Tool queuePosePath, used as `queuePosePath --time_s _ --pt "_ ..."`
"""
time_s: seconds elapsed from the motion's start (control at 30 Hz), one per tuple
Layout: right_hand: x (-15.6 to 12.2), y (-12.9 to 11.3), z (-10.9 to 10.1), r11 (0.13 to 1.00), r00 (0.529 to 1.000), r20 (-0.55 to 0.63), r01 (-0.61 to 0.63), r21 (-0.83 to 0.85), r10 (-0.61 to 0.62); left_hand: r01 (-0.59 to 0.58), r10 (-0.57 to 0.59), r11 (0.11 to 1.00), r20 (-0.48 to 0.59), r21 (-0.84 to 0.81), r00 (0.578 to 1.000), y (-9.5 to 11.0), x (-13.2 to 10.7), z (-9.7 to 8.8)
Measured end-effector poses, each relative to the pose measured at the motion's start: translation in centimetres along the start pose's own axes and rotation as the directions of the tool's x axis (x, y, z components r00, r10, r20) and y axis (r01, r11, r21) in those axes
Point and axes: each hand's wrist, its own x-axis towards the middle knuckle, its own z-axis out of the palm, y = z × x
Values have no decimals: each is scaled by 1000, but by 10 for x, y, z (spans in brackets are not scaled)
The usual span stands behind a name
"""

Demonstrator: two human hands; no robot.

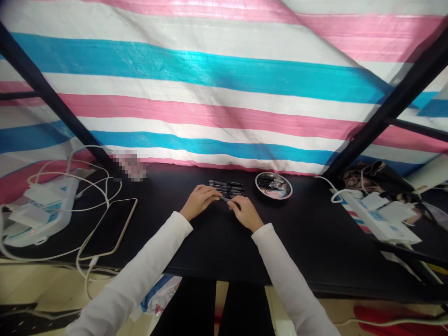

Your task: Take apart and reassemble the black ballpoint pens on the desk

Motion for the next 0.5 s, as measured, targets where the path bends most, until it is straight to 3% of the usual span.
queuePosePath --time_s 0.1,0.2,0.27,0.33,0.4,0.5 --pt "0 -2 5 984 995 -59 -64 165 74 131 -139 989 -164 -62 977 3 2 1" --pt "0 -3 12 933 984 -47 -145 328 169 276 -394 891 -313 -361 864 6 6 10" --pt "1 -4 17 899 979 1 -190 394 206 285 -559 693 -244 -662 792 7 9 19" --pt "1 -5 20 883 977 55 -210 420 206 266 -644 411 -71 -872 761 10 13 28" --pt "1 -6 21 874 977 99 -212 437 188 220 -662 161 60 -962 747 13 18 34" --pt "2 -6 22 840 973 133 -230 491 189 137 -640 -132 190 -982 745 19 26 36"
